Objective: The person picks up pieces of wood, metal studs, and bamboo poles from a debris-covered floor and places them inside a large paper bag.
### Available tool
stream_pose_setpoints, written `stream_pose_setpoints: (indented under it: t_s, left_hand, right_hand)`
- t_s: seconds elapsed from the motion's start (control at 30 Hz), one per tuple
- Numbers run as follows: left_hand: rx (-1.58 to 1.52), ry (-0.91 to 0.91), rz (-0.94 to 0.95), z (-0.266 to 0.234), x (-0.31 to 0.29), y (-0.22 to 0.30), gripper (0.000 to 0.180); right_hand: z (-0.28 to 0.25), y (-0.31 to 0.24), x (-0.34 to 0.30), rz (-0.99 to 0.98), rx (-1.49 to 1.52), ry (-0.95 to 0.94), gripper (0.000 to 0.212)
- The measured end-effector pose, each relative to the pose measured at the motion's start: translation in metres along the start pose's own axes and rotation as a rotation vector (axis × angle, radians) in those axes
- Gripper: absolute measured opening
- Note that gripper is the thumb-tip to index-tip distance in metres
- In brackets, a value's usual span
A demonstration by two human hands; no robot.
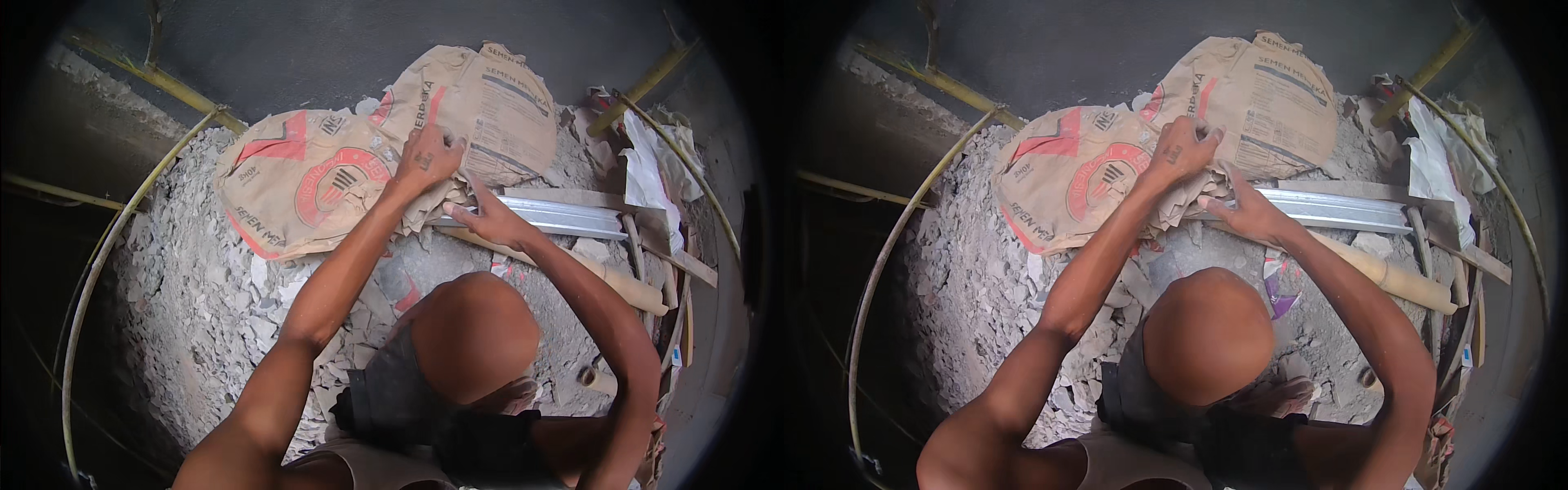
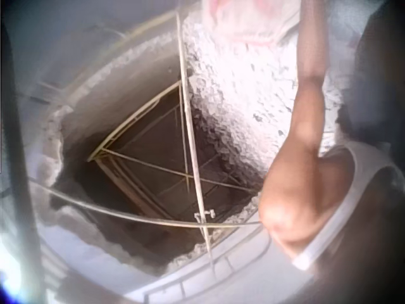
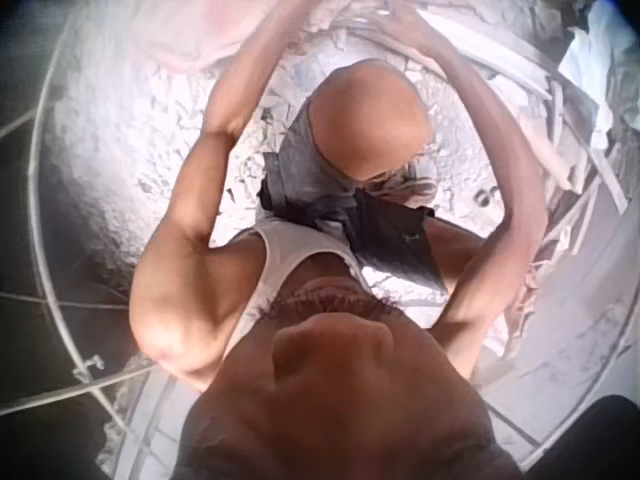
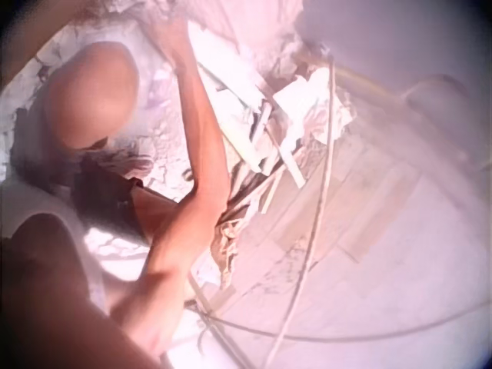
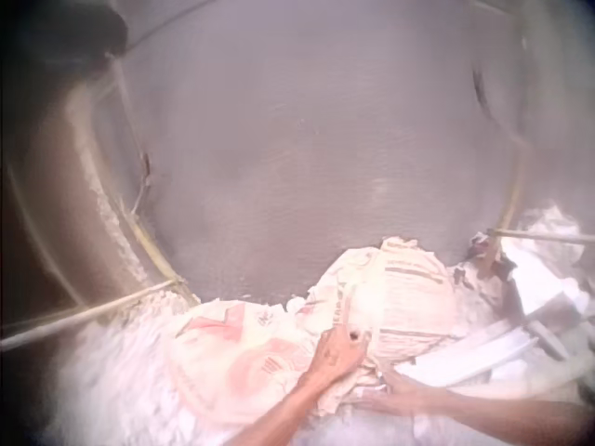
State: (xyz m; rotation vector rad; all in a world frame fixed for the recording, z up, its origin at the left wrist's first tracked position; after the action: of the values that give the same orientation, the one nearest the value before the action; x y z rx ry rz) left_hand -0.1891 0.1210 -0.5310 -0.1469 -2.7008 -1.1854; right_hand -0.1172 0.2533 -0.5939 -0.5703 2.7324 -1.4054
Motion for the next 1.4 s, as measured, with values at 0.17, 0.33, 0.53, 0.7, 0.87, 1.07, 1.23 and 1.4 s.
stream_pose_setpoints:
  t_s: [0.17,0.33,0.53,0.7,0.87,1.07,1.23,1.4]
  left_hand:
    - [-0.036,-0.157,-0.007,-0.065,-0.001,-0.064,0.042]
    - [0.18,-0.281,0.082,-0.082,-0.065,-0.115,0.049]
    - [0.313,-0.015,0.087,-0.122,-0.038,-0.085,0.038]
    - [0.359,0.194,0.284,-0.159,-0.002,0.004,0.036]
    - [0.182,0.022,0.121,-0.143,0.014,0.011,0.038]
    - [0.312,0.205,0.167,-0.148,0.024,0.006,0.034]
    - [0.406,0.351,0.273,-0.142,0.042,0.011,0.034]
    - [0.364,0.403,0.309,-0.134,0.055,0.027,0.033]
  right_hand:
    - [0.031,-0.01,0.04,0.188,0.317,0.307,0.079]
    - [0.031,0.011,0.039,0.249,0.504,0.447,0.072]
    - [0.024,0.007,0.056,0.222,0.55,0.67,0.06]
    - [0.003,-0.046,0.032,0.108,0.3,1.072,0.06]
    - [0.014,-0.085,0.054,0.041,0.361,1.002,0.062]
    - [0.039,0.0,0.076,0.319,0.828,0.708,0.06]
    - [0.032,0.032,0.055,0.53,0.745,0.706,0.048]
    - [0.03,0.074,0.026,0.734,0.774,0.777,0.043]
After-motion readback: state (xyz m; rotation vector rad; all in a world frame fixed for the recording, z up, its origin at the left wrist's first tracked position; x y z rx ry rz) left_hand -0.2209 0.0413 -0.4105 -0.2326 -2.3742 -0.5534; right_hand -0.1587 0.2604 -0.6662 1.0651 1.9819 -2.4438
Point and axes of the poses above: each hand's wrist, its own x-axis towards the middle knuckle, its own z-axis out of the palm, y = z × x, the point moved 7 cm from there along x, towards the middle knuckle, and after that the axes turned 13 degrees about y, right-handed, at the moved point
